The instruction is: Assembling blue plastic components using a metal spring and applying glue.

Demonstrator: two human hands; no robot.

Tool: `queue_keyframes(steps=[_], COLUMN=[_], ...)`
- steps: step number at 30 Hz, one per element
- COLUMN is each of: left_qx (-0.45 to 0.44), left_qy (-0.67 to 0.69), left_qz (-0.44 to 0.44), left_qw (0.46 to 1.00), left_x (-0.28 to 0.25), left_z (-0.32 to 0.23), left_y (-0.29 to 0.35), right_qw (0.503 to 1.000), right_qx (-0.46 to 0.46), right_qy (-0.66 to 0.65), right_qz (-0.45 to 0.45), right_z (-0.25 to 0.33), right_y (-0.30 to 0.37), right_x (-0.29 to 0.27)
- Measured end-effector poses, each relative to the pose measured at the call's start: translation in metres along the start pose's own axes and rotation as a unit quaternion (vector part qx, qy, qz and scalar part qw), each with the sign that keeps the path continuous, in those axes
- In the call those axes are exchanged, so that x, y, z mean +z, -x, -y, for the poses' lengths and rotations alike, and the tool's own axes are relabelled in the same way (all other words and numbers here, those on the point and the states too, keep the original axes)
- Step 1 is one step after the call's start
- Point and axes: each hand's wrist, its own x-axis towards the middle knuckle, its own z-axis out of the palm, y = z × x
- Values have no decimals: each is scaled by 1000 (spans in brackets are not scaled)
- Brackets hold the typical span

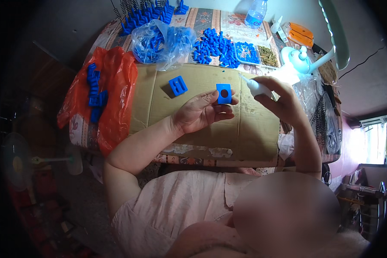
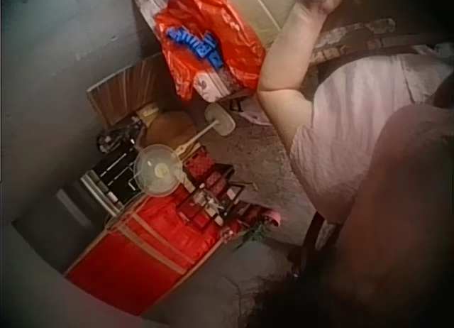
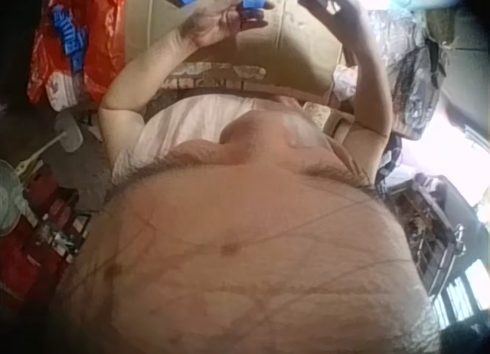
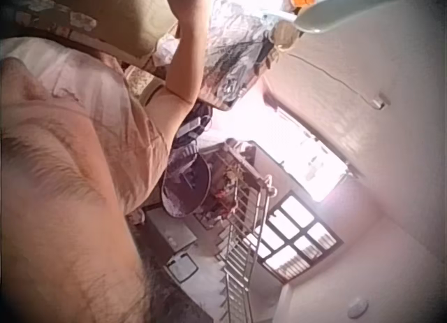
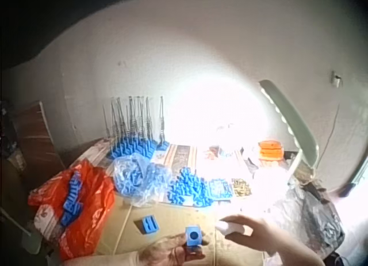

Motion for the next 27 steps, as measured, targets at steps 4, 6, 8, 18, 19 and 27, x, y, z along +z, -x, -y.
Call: queue_keyframes(steps=[4,6,8,18,19,27], left_qx=[-2,-5,-4,-20,-21,-24], left_qy=[-2,7,4,11,11,19], left_qz=[6,42,28,-1,-2,6], left_qw=[1000,999,1000,1000,1000,1000], left_x=[-2,-4,-3,1,1,-2], left_z=[1,3,4,5,4,7], left_y=[0,-1,-1,0,0,0], right_qw=[999,999,999,999,1000,997], right_qx=[32,31,19,20,-6,-60], right_qy=[-27,-32,-24,-22,-3,40], right_qz=[-31,-25,-21,-35,-31,-8], right_z=[1,-7,-8,-1,-3,-2], right_y=[0,6,7,9,8,5], right_x=[3,8,11,12,12,13])
